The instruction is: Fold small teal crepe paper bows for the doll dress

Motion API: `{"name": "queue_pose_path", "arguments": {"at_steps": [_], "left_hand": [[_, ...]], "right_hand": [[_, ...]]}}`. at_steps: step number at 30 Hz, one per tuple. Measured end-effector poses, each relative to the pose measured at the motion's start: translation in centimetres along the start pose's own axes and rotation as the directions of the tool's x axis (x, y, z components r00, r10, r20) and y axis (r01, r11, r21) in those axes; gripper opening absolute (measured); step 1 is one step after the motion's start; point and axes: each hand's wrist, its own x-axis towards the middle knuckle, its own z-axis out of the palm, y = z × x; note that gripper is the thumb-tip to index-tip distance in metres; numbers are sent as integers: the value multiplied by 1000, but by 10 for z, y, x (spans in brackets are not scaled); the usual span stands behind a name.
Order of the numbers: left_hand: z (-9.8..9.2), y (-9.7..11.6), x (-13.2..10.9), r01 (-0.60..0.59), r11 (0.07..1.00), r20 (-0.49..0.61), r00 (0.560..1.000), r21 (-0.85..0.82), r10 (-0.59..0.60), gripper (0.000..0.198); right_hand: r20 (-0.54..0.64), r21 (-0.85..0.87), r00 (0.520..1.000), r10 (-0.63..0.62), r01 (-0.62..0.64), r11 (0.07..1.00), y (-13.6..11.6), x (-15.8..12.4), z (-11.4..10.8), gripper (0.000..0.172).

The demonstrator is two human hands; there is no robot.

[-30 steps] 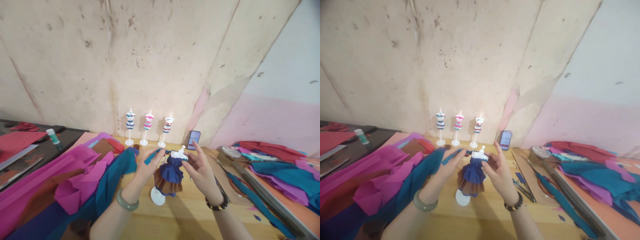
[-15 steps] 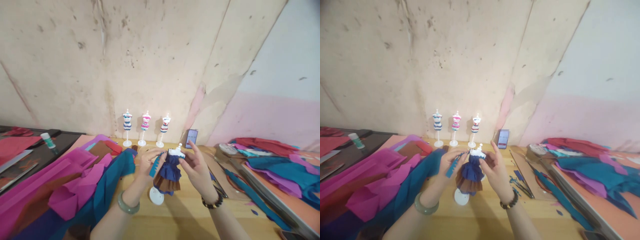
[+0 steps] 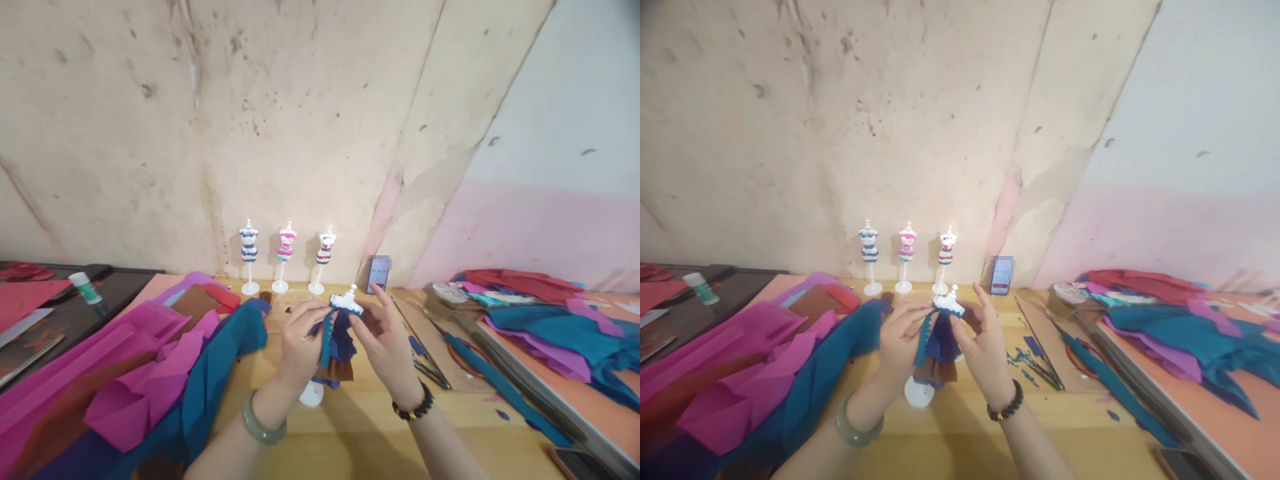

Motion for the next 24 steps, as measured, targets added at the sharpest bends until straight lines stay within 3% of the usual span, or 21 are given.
{"name": "queue_pose_path", "arguments": {"at_steps": [10,18,21,24], "left_hand": [[3,-1,-5,-21,1000,-15,1000,-5,21,18],[0,3,-3,-69,998,88,994,14,67,29],[-2,3,2,38,998,121,992,-46,-33,21],[-2,-1,7,297,934,139,952,-197,-273,9]], "right_hand": [[-15,2,999,-30,30,1000,-1,-2,5,63],[-45,18,999,-10,11,1000,0,-1,6,61],[-42,16,999,-9,10,1000,1,0,5,61],[-19,-1,1000,-16,16,1000,1,0,4,56]]}}
